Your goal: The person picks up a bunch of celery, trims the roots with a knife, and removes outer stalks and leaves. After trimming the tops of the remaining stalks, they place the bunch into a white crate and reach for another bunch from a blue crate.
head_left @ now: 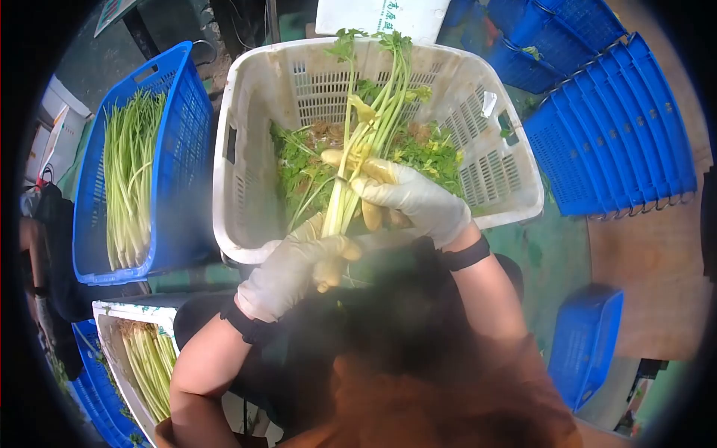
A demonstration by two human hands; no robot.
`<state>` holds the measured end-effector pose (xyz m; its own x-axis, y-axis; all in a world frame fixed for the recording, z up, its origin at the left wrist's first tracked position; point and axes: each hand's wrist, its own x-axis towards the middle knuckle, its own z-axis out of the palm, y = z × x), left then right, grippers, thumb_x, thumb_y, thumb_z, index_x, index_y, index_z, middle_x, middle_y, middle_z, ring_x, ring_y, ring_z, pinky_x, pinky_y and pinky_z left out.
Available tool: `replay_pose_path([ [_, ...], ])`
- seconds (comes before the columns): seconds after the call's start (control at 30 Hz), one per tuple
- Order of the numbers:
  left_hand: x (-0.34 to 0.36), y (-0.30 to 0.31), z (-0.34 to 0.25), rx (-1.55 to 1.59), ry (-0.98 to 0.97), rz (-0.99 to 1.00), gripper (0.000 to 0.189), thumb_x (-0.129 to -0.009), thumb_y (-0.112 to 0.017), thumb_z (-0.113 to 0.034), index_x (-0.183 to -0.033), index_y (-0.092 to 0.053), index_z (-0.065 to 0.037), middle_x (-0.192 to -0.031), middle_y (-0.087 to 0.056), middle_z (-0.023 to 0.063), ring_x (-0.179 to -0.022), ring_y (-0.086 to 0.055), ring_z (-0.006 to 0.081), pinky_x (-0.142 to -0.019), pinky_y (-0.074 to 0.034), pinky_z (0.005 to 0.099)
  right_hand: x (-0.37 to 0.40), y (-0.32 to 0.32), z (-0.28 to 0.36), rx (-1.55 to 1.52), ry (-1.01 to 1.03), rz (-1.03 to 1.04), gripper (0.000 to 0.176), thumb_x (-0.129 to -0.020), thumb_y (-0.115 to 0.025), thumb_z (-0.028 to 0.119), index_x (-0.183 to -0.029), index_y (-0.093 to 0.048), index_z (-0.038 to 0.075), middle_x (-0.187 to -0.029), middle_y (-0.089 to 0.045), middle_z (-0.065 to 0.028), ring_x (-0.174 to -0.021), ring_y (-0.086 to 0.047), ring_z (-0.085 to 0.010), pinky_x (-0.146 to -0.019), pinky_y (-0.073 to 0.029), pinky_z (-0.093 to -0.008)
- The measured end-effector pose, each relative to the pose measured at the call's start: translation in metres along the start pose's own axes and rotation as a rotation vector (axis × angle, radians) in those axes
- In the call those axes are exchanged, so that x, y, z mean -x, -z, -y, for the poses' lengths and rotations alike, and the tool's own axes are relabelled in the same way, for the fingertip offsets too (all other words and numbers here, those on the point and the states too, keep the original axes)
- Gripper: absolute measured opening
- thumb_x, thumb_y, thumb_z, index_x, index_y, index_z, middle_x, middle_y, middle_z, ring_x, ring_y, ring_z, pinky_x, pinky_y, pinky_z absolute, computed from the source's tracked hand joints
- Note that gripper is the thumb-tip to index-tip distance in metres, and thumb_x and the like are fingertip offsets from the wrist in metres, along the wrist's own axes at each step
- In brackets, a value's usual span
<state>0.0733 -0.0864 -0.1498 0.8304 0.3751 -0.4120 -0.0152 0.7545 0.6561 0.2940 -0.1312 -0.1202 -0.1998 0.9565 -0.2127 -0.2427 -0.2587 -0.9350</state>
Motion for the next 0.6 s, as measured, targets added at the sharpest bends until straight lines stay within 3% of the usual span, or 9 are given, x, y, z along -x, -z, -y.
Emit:
replay_pose_path([
  [0.07,0.003,-0.008,-0.006,-0.278,0.036,-0.068,0.044,-0.091,-0.065,-0.012,-0.130,-0.048,-0.002,-0.096,-0.068,0.0095,-0.058,-0.060,0.0113,-0.049,-0.044,0.0210,0.003,-0.005,0.003,-0.010,-0.079,-0.029,0.042,-0.094,-0.065,0.020,-0.131,-0.058,0.002,-0.095,-0.067,0.0007,-0.071,-0.055,-0.0022,-0.061,-0.046,-0.0181],
  [0.23,0.006,-0.007,-0.003,-0.058,0.036,-0.072,0.050,-0.091,-0.064,-0.011,-0.136,-0.045,-0.001,-0.101,-0.069,0.0111,-0.060,-0.060,0.0119,-0.053,-0.046,0.0231,-0.006,0.006,-0.015,0.343,0.169,-0.232,0.027,-0.093,-0.066,0.018,-0.116,-0.070,0.003,-0.096,-0.068,0.0017,-0.070,-0.055,-0.0027,-0.062,-0.046,-0.0198],
  [0.3,0.007,-0.004,-0.003,0.079,0.032,-0.063,0.052,-0.090,-0.065,-0.012,-0.136,-0.044,-0.001,-0.105,-0.069,0.0109,-0.057,-0.056,0.0114,-0.049,-0.043,0.0217,-0.008,0.016,-0.007,0.343,0.271,-0.745,0.036,-0.094,-0.066,0.019,-0.125,-0.064,0.002,-0.098,-0.067,0.0016,-0.070,-0.055,-0.0042,-0.064,-0.047,-0.0221],
  [0.37,0.005,0.003,0.001,0.079,0.002,-0.033,0.048,-0.096,-0.060,-0.021,-0.137,-0.043,-0.001,-0.100,-0.067,0.0071,-0.052,-0.048,0.0071,-0.045,-0.037,0.0185,-0.010,0.025,-0.004,0.138,0.273,-0.879,0.045,-0.094,-0.067,0.025,-0.130,-0.058,0.000,-0.101,-0.065,0.0011,-0.070,-0.054,-0.0031,-0.063,-0.045,-0.0206],
  [0.4,0.005,0.004,-0.001,0.130,-0.001,0.016,0.043,-0.100,-0.053,-0.026,-0.136,-0.046,-0.004,-0.099,-0.067,0.0060,-0.051,-0.044,0.0058,-0.045,-0.035,0.0183,-0.010,0.027,-0.006,0.190,0.172,-0.892,0.060,-0.091,-0.069,0.041,-0.131,-0.054,-0.001,-0.102,-0.064,-0.0016,-0.061,-0.049,-0.0031,-0.054,-0.040,-0.0191],
  [0.43,0.005,0.001,-0.003,0.183,0.000,0.066,0.040,-0.104,-0.047,-0.031,-0.135,-0.049,-0.007,-0.098,-0.067,0.0048,-0.050,-0.040,0.0044,-0.045,-0.034,0.0181,-0.010,0.025,-0.011,0.193,0.173,-0.888,0.060,-0.091,-0.069,0.041,-0.131,-0.054,-0.001,-0.102,-0.064,-0.0016,-0.061,-0.049,-0.0031,-0.054,-0.040,-0.0191],
  [0.5,0.007,-0.004,-0.002,0.124,-0.011,0.001,0.047,-0.106,-0.037,-0.041,-0.134,-0.051,-0.007,-0.085,-0.064,0.0008,-0.048,-0.038,0.0036,-0.041,-0.029,0.0177,-0.009,0.012,-0.025,0.043,-0.194,-0.726,0.069,-0.085,-0.069,0.056,-0.124,-0.057,0.001,-0.102,-0.065,-0.0057,-0.053,-0.042,-0.0044,-0.045,-0.032,-0.0198],
  [0.53,0.007,-0.002,-0.001,0.103,-0.001,0.014,0.048,-0.106,-0.036,-0.043,-0.132,-0.054,-0.007,-0.080,-0.062,-0.0003,-0.048,-0.038,0.0039,-0.041,-0.030,0.0182,-0.015,0.005,-0.036,0.014,-0.236,-0.731,0.052,-0.089,-0.063,0.057,-0.108,-0.064,0.009,-0.086,-0.066,-0.0028,-0.044,-0.038,-0.0038,-0.036,-0.027,-0.0214],
  [0.6,0.005,-0.002,0.003,0.079,0.011,0.028,0.049,-0.106,-0.035,-0.044,-0.129,-0.056,-0.007,-0.075,-0.060,-0.0013,-0.048,-0.038,0.0041,-0.042,-0.030,0.0186,-0.018,0.002,-0.047,-0.112,-0.200,-0.516,0.043,-0.090,-0.067,0.047,-0.108,-0.065,0.008,-0.086,-0.067,-0.0024,-0.052,-0.048,-0.0046,-0.046,-0.037,-0.0195],
])
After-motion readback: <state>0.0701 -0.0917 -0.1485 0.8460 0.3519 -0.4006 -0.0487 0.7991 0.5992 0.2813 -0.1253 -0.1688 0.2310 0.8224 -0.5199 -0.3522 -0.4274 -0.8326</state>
